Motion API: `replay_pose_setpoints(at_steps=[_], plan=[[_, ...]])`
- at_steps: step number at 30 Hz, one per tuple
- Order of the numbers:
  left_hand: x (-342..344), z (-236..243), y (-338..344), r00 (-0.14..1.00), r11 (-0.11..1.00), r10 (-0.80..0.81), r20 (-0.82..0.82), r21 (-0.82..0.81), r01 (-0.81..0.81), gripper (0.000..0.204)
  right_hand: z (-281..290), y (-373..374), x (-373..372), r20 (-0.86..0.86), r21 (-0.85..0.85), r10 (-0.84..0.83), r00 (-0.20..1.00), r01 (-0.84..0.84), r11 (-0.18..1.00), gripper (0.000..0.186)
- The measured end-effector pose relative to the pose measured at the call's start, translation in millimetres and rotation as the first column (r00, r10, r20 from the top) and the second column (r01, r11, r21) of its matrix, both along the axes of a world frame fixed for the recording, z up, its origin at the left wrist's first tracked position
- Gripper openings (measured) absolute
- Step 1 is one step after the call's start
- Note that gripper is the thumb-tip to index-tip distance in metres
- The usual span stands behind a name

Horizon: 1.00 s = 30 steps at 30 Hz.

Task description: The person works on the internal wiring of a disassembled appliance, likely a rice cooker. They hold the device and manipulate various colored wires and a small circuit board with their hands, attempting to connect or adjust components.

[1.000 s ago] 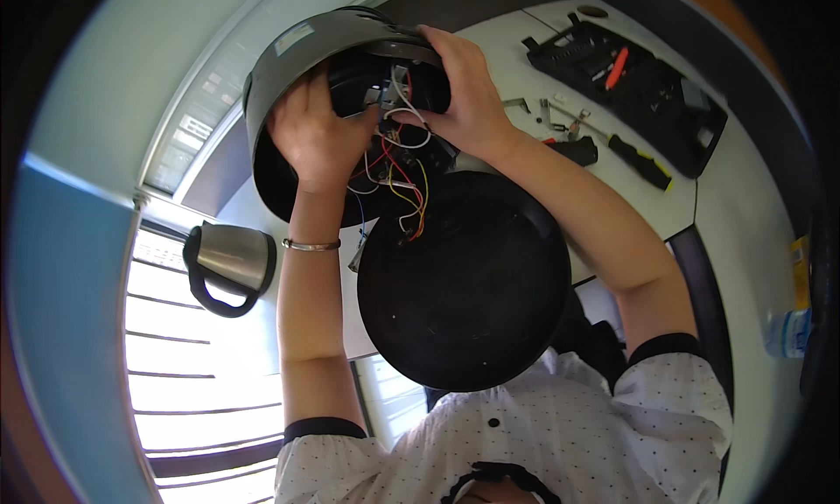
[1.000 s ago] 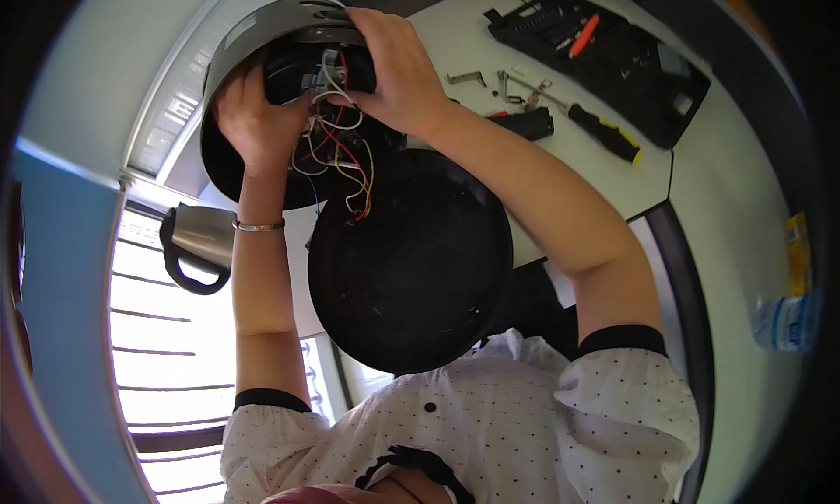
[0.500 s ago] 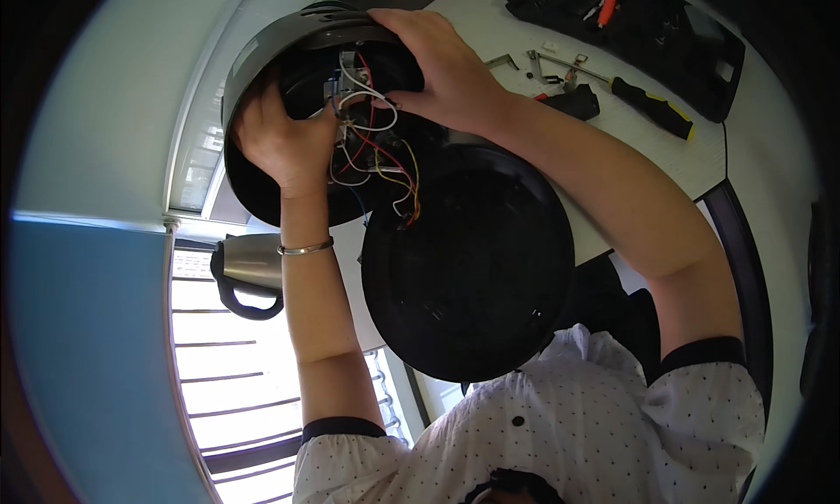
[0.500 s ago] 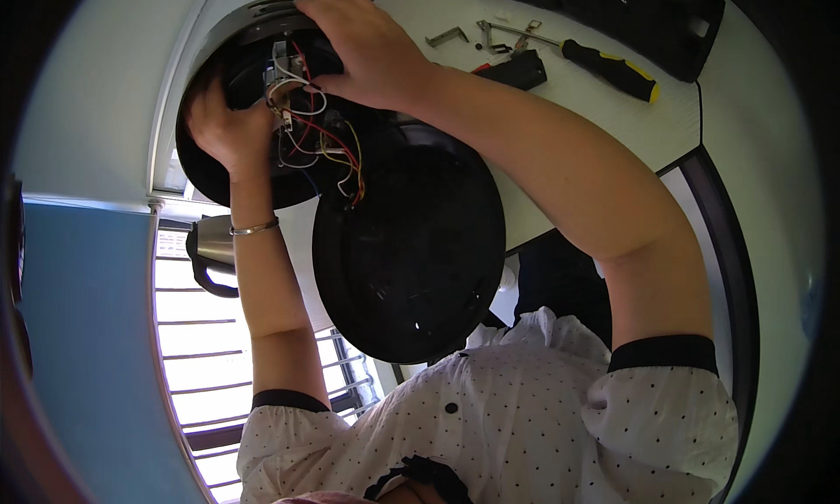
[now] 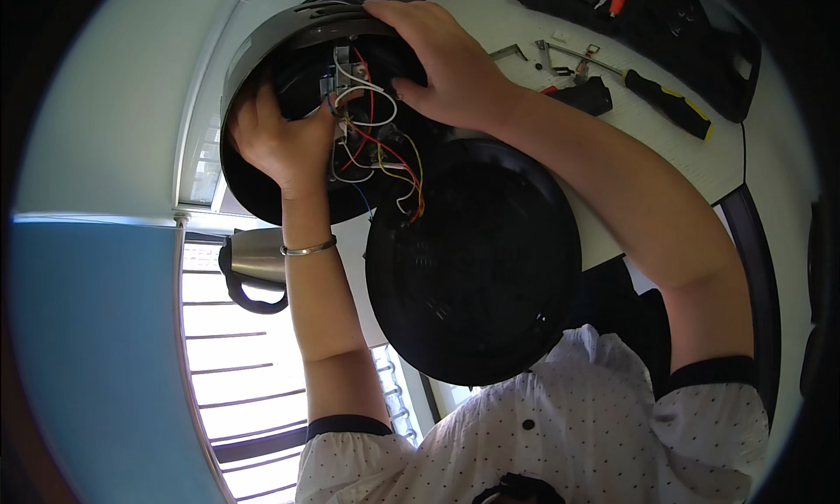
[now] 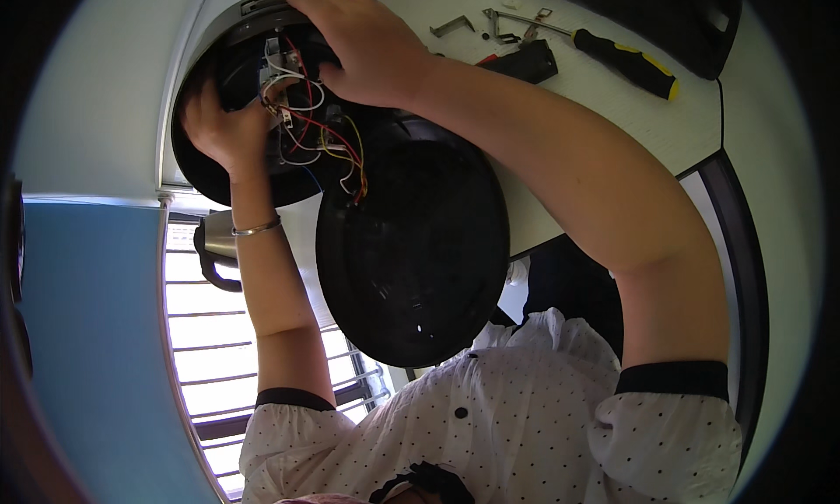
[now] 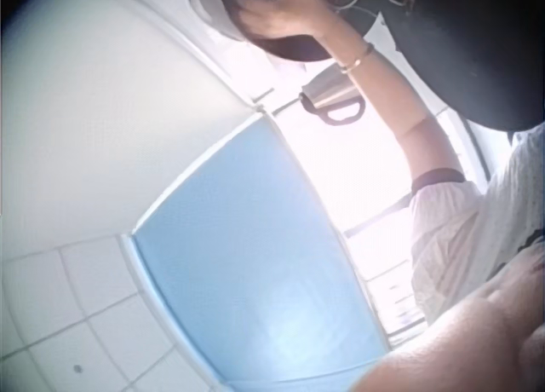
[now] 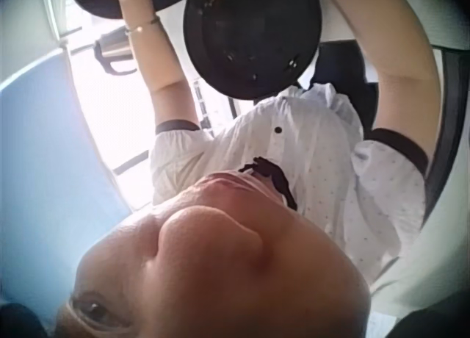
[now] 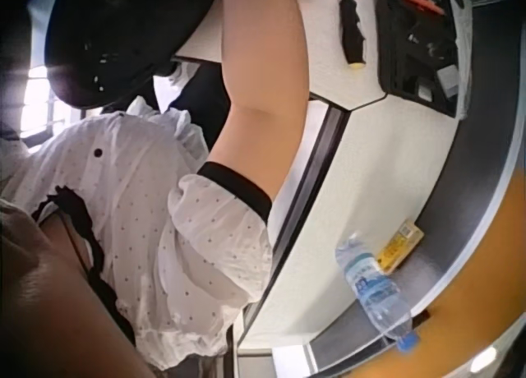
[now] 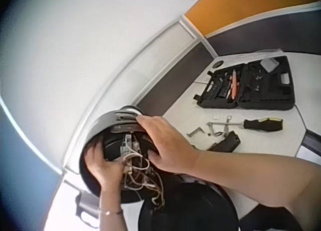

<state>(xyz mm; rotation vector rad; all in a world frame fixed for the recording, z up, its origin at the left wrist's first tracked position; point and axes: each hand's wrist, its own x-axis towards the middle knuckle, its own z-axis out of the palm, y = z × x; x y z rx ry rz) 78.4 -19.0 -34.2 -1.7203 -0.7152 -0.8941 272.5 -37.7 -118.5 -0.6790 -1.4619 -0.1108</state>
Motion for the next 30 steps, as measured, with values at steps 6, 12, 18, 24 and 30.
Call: replay_pose_setpoints(at_steps=[6, 12, 18, 24, 30], plan=[[4.0, -0.4, 0.4, 1.000, 1.000, -0.024, 0.010, 0.008, 0.024, 0.068, -0.8, 2.1, -1.1, -0.055, 0.080, -0.009, 0.998, 0.013, 0.997, 0.061], [5.0, 1.0, -2.1, 0.999, 0.999, -0.033, 0.037, -0.009, 0.033, 0.063, 0.6, 0.8, 0.9, -0.036, 0.036, 0.034, 0.999, -0.033, 0.999, 0.065], [7.5, -0.5, -6.4, 0.994, 0.997, -0.006, 0.110, -0.081, 0.015, 0.064, 1.1, -0.6, 2.4, -0.031, 0.001, 0.061, 0.998, -0.061, 0.998, 0.063], [8.4, 3.7, -15.4, 0.984, 0.986, -0.015, 0.176, -0.159, 0.043, 0.064, 3.3, -2.7, 2.1, -0.031, -0.018, 0.086, 0.996, -0.086, 0.996, 0.066], [9.2, 4.7, -15.5, 0.981, 0.980, -0.018, 0.191, -0.193, 0.056, 0.066, 5.9, -4.3, 1.2, -0.054, -0.064, 0.121, 0.991, -0.124, 0.990, 0.066]])
